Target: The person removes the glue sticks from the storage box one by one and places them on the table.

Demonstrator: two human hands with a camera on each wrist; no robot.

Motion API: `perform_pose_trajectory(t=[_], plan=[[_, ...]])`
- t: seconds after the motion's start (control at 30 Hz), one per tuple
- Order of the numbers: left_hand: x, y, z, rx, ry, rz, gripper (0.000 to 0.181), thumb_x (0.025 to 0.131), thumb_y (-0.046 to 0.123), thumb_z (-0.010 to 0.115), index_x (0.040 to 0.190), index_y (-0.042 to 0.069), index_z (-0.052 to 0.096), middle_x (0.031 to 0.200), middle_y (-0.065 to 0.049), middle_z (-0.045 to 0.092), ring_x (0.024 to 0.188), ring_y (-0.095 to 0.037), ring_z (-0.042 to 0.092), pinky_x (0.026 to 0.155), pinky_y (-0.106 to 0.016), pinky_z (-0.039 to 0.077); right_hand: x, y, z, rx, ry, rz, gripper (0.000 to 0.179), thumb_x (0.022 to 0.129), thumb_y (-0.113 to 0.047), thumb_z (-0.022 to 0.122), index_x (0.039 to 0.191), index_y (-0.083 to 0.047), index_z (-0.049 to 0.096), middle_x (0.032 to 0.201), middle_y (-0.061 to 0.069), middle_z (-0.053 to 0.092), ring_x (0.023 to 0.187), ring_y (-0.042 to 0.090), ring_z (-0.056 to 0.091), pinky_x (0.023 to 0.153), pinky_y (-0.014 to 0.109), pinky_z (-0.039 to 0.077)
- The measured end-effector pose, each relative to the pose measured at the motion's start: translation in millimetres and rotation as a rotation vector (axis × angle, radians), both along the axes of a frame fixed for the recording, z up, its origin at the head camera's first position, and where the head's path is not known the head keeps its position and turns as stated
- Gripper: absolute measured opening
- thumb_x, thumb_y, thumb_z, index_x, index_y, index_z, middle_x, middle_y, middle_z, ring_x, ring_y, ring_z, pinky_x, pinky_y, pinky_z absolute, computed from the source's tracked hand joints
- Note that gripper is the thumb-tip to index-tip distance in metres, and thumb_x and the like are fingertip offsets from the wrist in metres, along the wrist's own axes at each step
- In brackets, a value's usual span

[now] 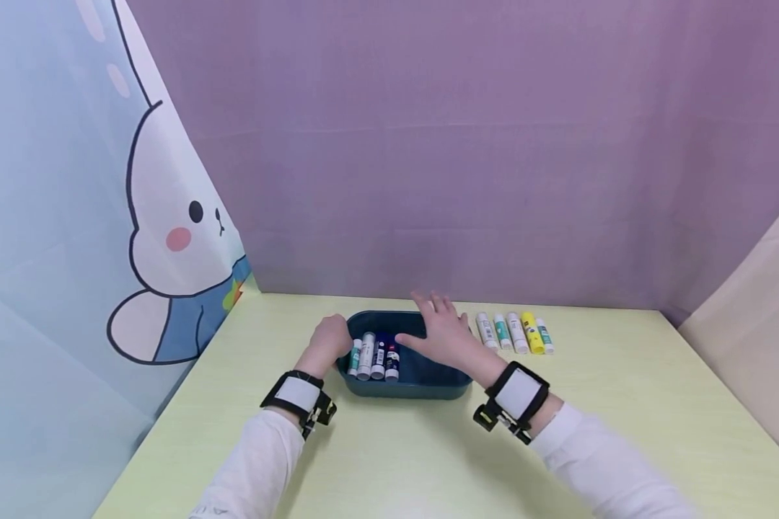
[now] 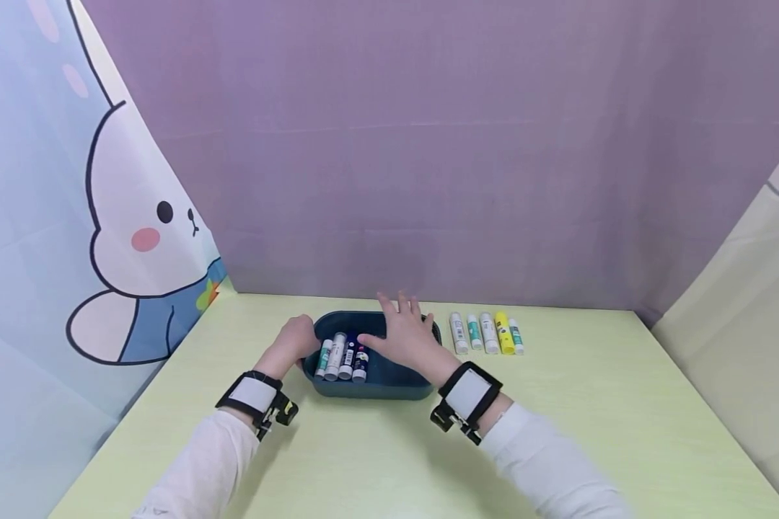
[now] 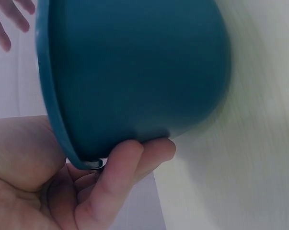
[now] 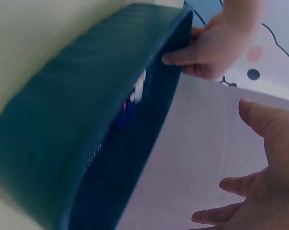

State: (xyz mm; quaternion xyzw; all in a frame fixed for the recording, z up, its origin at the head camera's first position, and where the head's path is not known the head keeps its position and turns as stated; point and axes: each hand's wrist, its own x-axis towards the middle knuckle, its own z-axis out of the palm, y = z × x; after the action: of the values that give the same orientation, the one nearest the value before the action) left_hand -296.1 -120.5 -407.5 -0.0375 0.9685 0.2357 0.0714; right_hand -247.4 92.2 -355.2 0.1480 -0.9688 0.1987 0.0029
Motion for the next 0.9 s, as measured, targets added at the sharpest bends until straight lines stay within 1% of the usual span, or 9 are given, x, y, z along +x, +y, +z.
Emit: perform_pose_trajectory(t=[0.2, 0.33, 0.47, 0.57, 0.73, 0.9], plan=[[-0.3, 0.7, 0.1, 0.013, 0.0, 0.002, 0.024, 0.088, 0.001, 0.056, 0.11, -0.01, 0.056, 0.105, -0.026, 0.061, 0.045, -0.022, 0.061, 0.035, -0.026, 0.051, -3.1, -18, -15.3, -0.019, -0.024, -0.002, 0.086, 0.084, -0.058, 0.06, 0.15, -0.018, 0.024, 0.154, 0.02, 0.02, 0.141, 0.044, 0.015, 0.108, 0.07, 0.021], [-0.6, 1.5, 0.5, 0.008, 0.002, 0.003, 0.024, 0.088, 0.001, 0.056, 0.109, -0.01, 0.056, 0.104, -0.025, 0.062, 0.045, -0.022, 0.061, 0.035, -0.026, 0.051, -5.5, -28, -28.9, -0.027, -0.041, -0.012, 0.086, 0.082, -0.056, 0.064, 0.15, -0.018, 0.025, 0.154, 0.019, 0.022, 0.141, 0.044, 0.016, 0.108, 0.068, 0.023], [-0.6, 2.7, 1.6, -0.003, 0.008, -0.008, 0.023, 0.088, 0.001, 0.057, 0.108, -0.01, 0.057, 0.104, -0.025, 0.062, 0.045, -0.022, 0.061, 0.035, -0.026, 0.051, -7.4, -34, -43.5, -0.057, -0.069, -0.019, 0.086, 0.082, -0.054, 0.066, 0.149, -0.016, 0.027, 0.153, 0.021, 0.023, 0.14, 0.044, 0.018, 0.108, 0.065, 0.027], [-0.2, 4.1, 2.2, -0.006, 0.007, -0.022, 0.023, 0.088, 0.002, 0.056, 0.108, -0.01, 0.057, 0.105, -0.025, 0.062, 0.045, -0.022, 0.061, 0.035, -0.025, 0.051, -8.2, -37, -52.3, -0.077, -0.098, -0.024, 0.086, 0.082, -0.053, 0.066, 0.148, -0.013, 0.028, 0.15, 0.024, 0.026, 0.138, 0.045, 0.024, 0.107, 0.061, 0.033], [0.7, 4.6, 2.0, -0.003, 0.015, -0.03, 0.022, 0.088, 0.001, 0.056, 0.107, -0.01, 0.058, 0.105, -0.026, 0.062, 0.044, -0.021, 0.061, 0.035, -0.025, 0.05, -10.8, -43, -60.9, -0.079, -0.134, -0.04, 0.087, 0.083, -0.051, 0.066, 0.148, -0.01, 0.028, 0.146, 0.025, 0.034, 0.133, 0.047, 0.032, 0.106, 0.057, 0.038], [1.1, 3.6, 2.3, -0.001, 0.021, -0.027, 0.021, 0.087, 0.0, 0.056, 0.105, -0.01, 0.058, 0.101, -0.026, 0.062, 0.044, -0.021, 0.06, 0.035, -0.025, 0.05, -11.8, -52, -64.9, -0.086, -0.155, -0.071, 0.083, 0.085, -0.043, 0.067, 0.147, -0.004, 0.028, 0.141, 0.027, 0.039, 0.128, 0.043, 0.041, 0.103, 0.054, 0.042]])
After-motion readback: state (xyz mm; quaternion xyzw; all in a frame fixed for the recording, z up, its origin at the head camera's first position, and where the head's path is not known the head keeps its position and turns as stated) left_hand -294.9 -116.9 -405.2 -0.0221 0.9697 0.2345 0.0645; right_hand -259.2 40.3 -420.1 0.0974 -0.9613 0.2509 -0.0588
